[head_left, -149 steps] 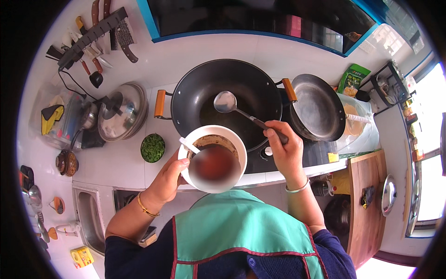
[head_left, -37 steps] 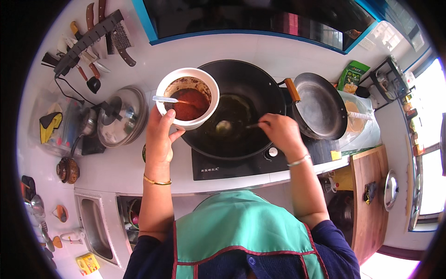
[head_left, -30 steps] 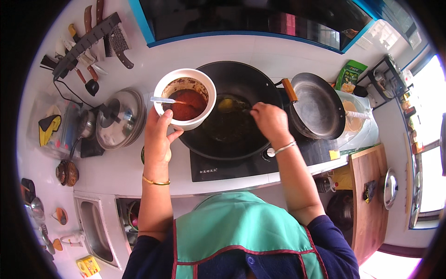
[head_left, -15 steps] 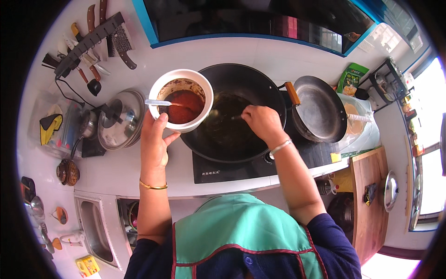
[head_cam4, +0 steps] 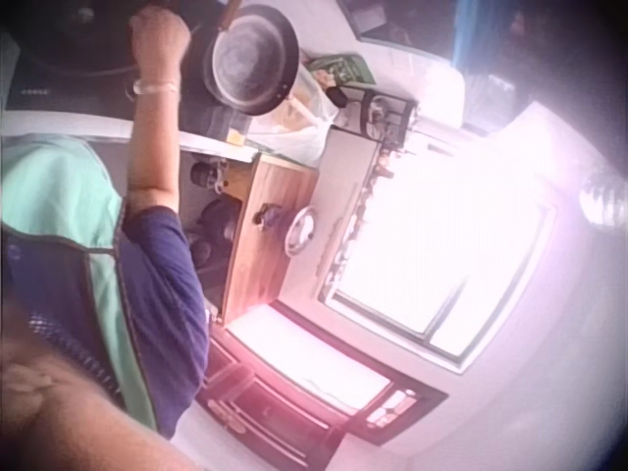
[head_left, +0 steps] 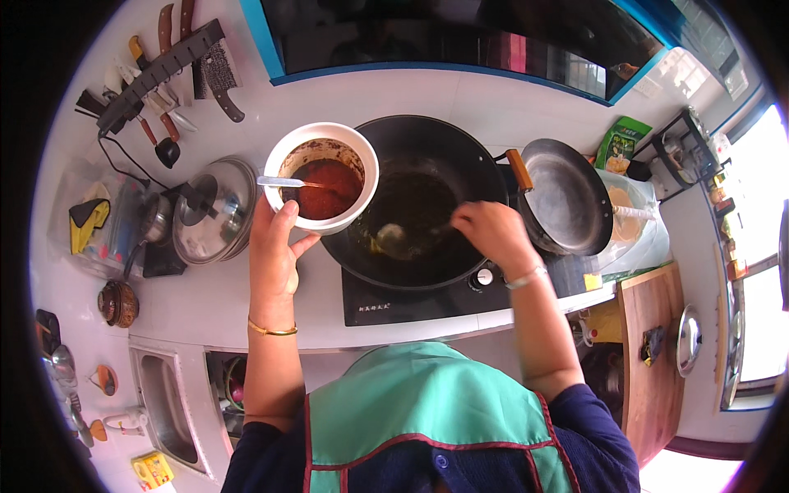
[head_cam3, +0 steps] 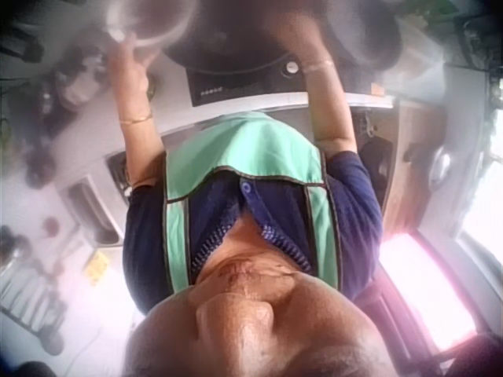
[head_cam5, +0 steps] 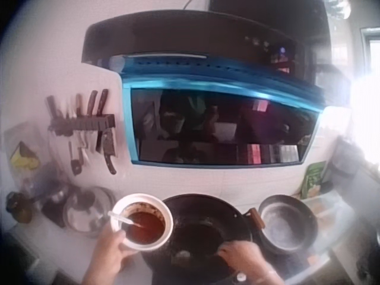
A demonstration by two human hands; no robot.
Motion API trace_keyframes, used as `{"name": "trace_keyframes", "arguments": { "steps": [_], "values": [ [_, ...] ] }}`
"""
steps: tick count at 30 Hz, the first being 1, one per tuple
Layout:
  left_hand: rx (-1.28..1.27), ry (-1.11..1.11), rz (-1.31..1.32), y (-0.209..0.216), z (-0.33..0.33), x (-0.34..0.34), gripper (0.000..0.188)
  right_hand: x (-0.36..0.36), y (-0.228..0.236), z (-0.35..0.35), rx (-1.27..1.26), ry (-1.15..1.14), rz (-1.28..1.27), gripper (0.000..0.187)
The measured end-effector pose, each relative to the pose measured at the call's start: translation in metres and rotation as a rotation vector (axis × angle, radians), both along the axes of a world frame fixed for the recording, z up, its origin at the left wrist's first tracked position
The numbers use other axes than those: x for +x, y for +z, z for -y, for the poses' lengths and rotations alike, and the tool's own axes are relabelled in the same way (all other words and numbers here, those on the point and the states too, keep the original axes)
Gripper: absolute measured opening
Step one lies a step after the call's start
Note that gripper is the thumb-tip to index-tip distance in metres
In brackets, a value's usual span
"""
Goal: The person transfers oil from a pan on a stove into a bowl using a ladle and stirs the red mixture with a spoon.
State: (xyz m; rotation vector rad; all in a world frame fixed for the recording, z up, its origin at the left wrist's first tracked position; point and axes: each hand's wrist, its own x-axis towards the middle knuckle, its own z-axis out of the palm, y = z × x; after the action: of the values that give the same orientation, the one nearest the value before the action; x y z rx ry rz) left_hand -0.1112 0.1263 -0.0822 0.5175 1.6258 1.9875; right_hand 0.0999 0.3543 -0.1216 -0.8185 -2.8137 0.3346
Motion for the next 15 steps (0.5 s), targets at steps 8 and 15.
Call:
{"name": "trace_keyframes", "arguments": {
  "steps": [8,15],
  "values": [
    [0.009,-0.023,-0.004,0.008,-0.011,0.007,0.055,-0.026,-0.012,-0.017,0.19,-0.123,-0.037,0.021],
    [0.042,-0.01,0.023,0.001,-0.003,0.003,0.056,0.034,0.009,-0.017,0.039,-0.137,0.013,0.021]
  ]
}}
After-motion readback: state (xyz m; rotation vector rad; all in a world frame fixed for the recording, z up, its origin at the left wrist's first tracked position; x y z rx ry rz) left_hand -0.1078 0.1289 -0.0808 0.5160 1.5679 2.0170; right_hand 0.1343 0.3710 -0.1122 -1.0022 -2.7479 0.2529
